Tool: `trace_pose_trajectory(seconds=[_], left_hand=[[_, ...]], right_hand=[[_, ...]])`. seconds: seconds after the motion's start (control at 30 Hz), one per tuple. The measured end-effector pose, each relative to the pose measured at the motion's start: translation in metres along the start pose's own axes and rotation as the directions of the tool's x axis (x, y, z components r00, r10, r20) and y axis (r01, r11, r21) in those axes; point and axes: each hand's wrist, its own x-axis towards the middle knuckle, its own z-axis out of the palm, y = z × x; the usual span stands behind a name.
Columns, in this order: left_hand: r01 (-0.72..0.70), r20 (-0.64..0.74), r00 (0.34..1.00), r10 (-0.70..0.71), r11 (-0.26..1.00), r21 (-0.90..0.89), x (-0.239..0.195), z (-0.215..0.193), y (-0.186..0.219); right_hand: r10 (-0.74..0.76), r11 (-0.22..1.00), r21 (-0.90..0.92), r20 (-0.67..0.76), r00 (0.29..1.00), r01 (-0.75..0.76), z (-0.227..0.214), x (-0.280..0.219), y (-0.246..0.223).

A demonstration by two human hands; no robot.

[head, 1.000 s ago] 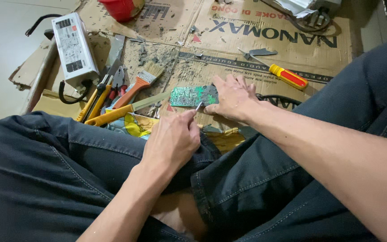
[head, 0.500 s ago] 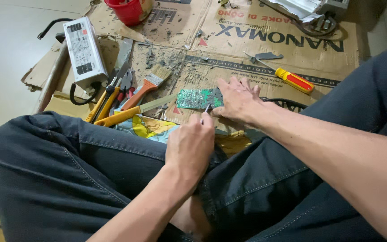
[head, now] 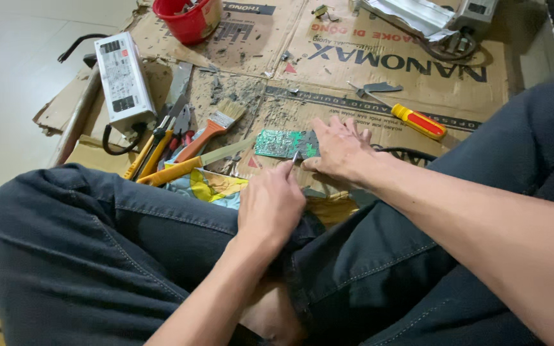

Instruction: The person sits on the floor and uses a small metal tool to scrape and clean the surface of a green circuit board. The board is placed on a cloth on the floor, and the person repeatedly scrapes different areas of the board.

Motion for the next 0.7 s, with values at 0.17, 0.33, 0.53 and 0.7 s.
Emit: trace_pose_trajectory(seconds=[0.17,0.33,0.53,0.7], left_hand=[[-0.109,-0.029,0.993,0.114,0.985,0.133,-0.014,0.011,0.009],[0.144,-0.038,0.986,-0.165,0.936,-0.322,-0.004,-0.030,0.012],[0.186,0.024,0.980,-0.198,0.860,-0.475,-0.004,-0.032,0.007],[0.193,0.145,0.979,-0.143,0.881,-0.432,-0.011,-0.039,0.017]], right_hand=[[0.009,0.999,0.043,-0.012,1.000,-0.008,0.001,0.002,0.004],[0.017,1.000,0.020,-0.024,1.000,-0.016,-0.003,-0.011,-0.003],[0.046,0.981,0.193,-0.112,0.993,-0.024,-0.017,-0.028,-0.019],[0.092,0.964,0.264,-0.185,0.979,-0.040,0.004,0.001,0.005]])
